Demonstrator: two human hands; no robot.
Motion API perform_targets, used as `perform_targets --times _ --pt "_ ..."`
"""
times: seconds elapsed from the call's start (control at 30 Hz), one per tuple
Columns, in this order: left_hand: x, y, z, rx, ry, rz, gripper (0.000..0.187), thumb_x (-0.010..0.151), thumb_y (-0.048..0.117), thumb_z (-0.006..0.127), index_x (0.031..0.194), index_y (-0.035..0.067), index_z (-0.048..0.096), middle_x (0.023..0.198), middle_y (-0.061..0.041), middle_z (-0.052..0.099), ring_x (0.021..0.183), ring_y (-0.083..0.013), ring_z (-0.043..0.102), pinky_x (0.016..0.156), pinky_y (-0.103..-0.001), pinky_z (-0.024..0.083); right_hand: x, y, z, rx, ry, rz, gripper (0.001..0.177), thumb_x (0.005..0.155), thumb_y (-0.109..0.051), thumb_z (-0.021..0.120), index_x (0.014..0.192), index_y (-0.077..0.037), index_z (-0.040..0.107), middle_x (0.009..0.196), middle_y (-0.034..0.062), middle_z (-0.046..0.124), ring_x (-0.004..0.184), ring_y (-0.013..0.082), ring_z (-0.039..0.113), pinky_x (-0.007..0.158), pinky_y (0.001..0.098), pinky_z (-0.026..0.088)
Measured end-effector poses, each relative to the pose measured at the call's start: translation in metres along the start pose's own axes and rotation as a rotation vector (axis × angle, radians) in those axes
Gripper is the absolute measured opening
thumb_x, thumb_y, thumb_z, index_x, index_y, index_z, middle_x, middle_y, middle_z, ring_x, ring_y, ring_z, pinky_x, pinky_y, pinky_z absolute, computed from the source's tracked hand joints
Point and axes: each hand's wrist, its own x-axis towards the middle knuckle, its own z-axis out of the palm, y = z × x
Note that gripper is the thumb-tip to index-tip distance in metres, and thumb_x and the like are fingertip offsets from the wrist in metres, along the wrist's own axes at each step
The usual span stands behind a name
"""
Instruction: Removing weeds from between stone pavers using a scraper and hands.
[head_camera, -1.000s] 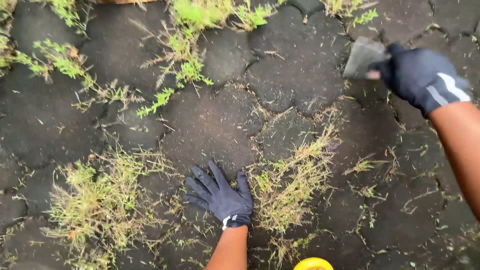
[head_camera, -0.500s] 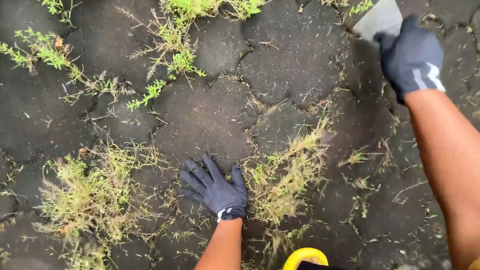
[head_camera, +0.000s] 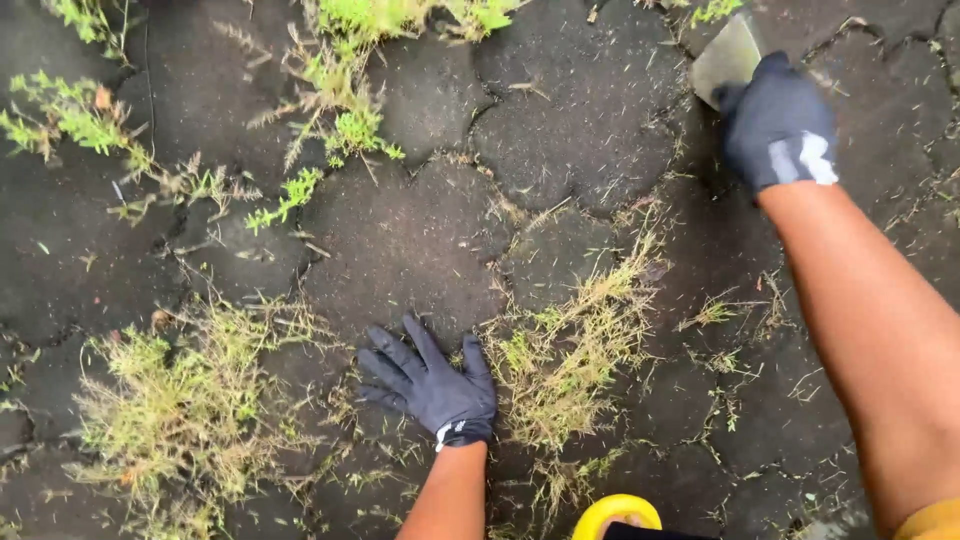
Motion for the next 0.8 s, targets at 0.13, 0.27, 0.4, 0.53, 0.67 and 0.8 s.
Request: perform_targets --times 0.13,0.27,0.4,0.53,0.67,0.8 --pt "-0.003 -0.007 0.009 -0.131 0.122 0.049 0.076 0.072 0.065 -0.001 0.134 0.021 -0.001 0.138 -0.011 -0.014 0.125 -0.0326 -0.018 0.094 -0.054 -0.018 -0.013 -0.004 -0.010 -0.144 -0.224 -0.081 0.043 0.088 -0.033 0.050 0.101 0.009 0.046 0.084 0.0297 0.058 0.075 0.0469 0.056 0.061 0.0490 0.047" --pt "-0.001 -0.003 0.006 -0.231 0.220 0.094 0.070 0.078 0.057 0.013 0.135 0.017 0.010 0.140 -0.014 -0.007 0.126 -0.0354 -0.015 0.095 -0.055 -0.016 -0.014 -0.016 -0.054 0.016 -0.063 0.119 0.044 0.092 -0.033 0.060 0.100 0.009 0.048 0.089 0.0364 0.054 0.076 0.0537 0.053 0.059 0.0536 0.044" --pt "-0.001 -0.006 0.012 -0.049 0.086 0.040 0.071 0.076 0.062 0.005 0.133 0.020 -0.002 0.137 -0.011 -0.017 0.123 -0.0323 -0.022 0.092 -0.054 -0.020 -0.010 0.006 0.001 0.075 -0.148 0.160 0.038 0.088 -0.026 0.053 0.101 0.009 0.048 0.093 0.0332 0.055 0.081 0.0514 0.052 0.064 0.0512 0.043" --pt "-0.002 -0.005 0.002 -0.127 0.071 0.035 0.073 0.076 0.059 0.022 0.134 0.021 -0.001 0.138 -0.013 -0.013 0.124 -0.0346 -0.016 0.094 -0.057 -0.009 -0.016 0.021 0.019 -0.080 -0.165 -0.023 0.050 0.087 -0.043 0.052 0.099 0.005 0.056 0.088 0.0279 0.059 0.076 0.0456 0.057 0.059 0.0473 0.046" --pt "-0.004 -0.003 -0.012 -0.128 0.077 0.051 0.072 0.078 0.061 0.019 0.133 0.019 0.000 0.137 -0.014 -0.011 0.123 -0.0342 -0.014 0.092 -0.059 -0.008 -0.027 0.008 0.015 0.280 0.052 0.215 0.038 0.085 -0.029 0.060 0.106 -0.003 0.041 0.094 0.0234 0.055 0.081 0.0415 0.053 0.065 0.0475 0.042" --pt "-0.003 -0.008 -0.012 -0.087 -0.153 0.002 0.074 0.074 0.062 0.017 0.133 0.022 -0.003 0.137 -0.012 -0.017 0.123 -0.0345 -0.018 0.091 -0.060 -0.014 -0.120 -0.013 -0.007 0.227 -0.164 0.022 0.060 0.086 -0.030 0.045 0.130 0.003 0.022 0.114 0.0365 0.036 0.100 0.0504 0.036 0.082 0.0520 0.030"
